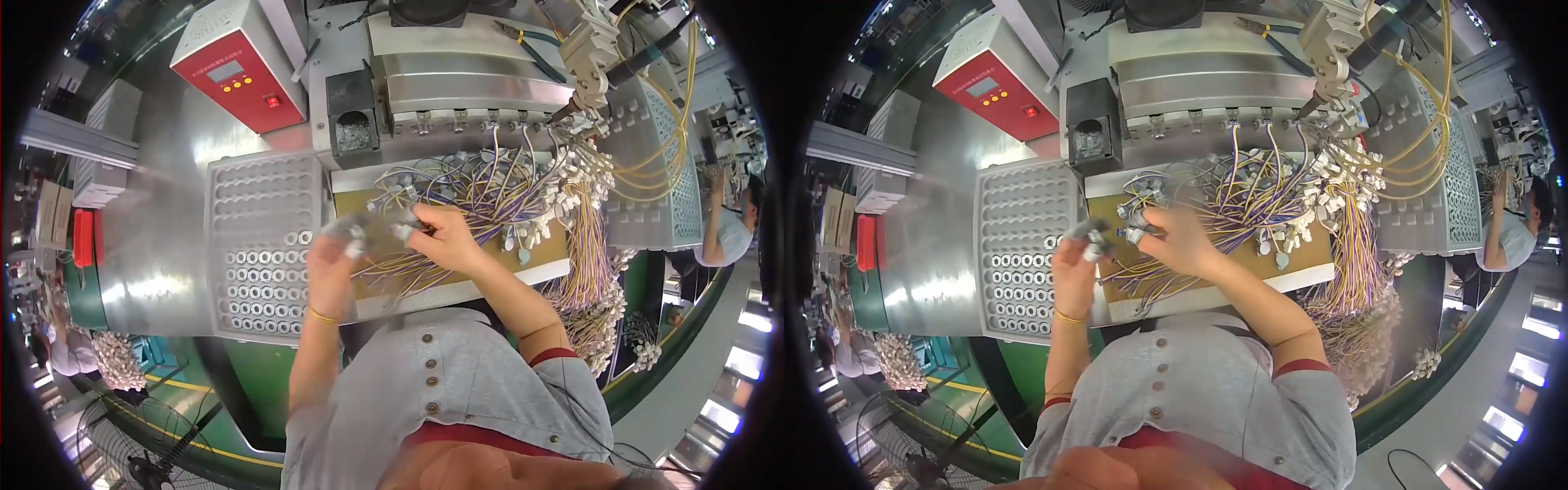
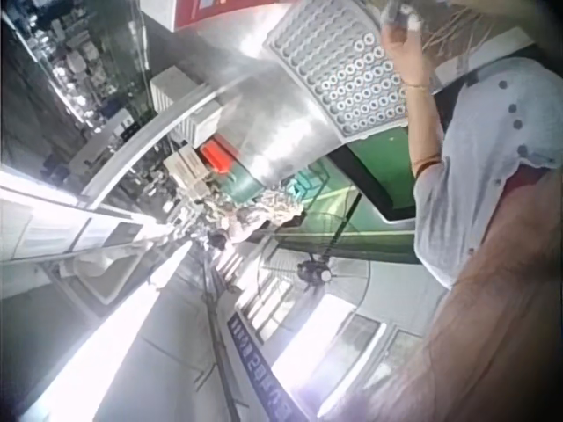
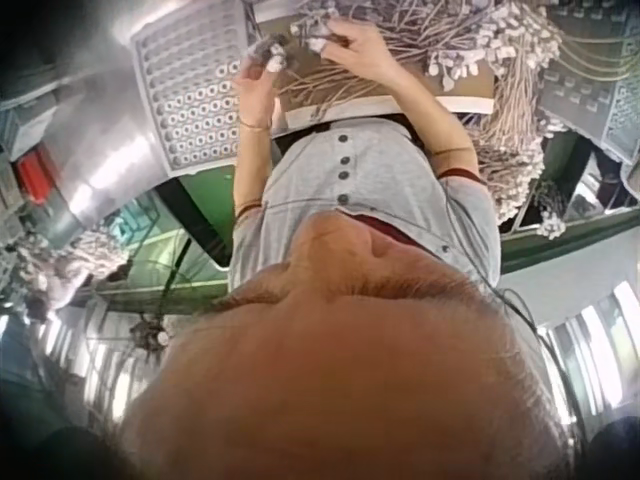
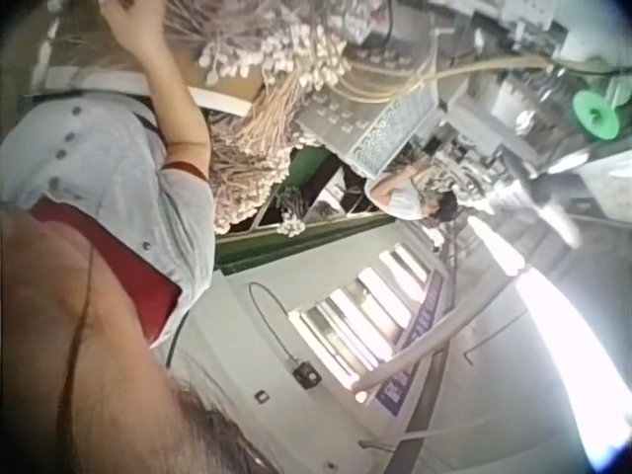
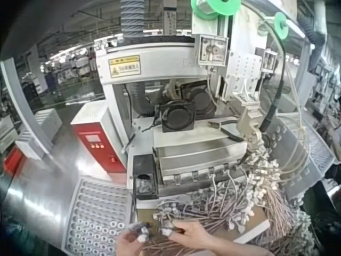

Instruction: The person takes components from a tray, attaches them onto wire harness ends, inserts the harnesses into a machine, and places the finished wire harnesses into a bin.

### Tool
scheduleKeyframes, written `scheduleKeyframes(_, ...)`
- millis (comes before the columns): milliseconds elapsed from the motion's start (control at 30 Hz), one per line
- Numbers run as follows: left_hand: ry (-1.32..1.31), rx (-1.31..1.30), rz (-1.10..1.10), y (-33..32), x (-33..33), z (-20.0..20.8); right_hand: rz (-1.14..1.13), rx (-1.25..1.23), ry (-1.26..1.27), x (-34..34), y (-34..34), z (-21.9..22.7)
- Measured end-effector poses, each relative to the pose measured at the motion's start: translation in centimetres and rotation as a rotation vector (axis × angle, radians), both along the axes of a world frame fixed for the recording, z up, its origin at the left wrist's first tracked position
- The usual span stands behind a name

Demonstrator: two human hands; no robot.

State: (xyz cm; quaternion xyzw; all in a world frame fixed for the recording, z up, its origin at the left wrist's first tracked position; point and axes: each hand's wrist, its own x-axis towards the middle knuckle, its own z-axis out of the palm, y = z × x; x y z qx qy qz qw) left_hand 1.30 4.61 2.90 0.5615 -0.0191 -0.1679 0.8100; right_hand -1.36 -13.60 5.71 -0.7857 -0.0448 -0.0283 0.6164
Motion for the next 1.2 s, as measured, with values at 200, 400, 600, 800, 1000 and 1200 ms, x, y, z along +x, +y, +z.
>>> scheduleKeyframes(200,0.028,-0.061,-0.118,-1.6,-1.3,1.3,-0.019,0.075,-0.071,-0.5,-0.1,0.4)
scheduleKeyframes(400,-0.034,-0.044,-0.176,-1.9,-1.4,1.5,0.013,0.072,-0.096,-0.3,-0.6,0.6)
scheduleKeyframes(600,-0.401,0.170,-0.122,-2.5,-1.4,2.1,0.087,-0.048,-0.186,0.1,-1.6,1.4)
scheduleKeyframes(800,-0.295,0.108,-0.165,-2.6,-1.5,2.2,0.158,-0.149,-0.110,0.3,-2.5,1.7)
scheduleKeyframes(1000,-0.127,0.021,-0.170,-2.6,-1.3,2.0,0.139,-0.140,-0.173,-0.1,-2.1,1.9)
scheduleKeyframes(1200,0.060,-0.054,-0.023,-3.3,-1.2,1.3,0.201,0.115,0.171,-0.5,-0.6,-1.1)
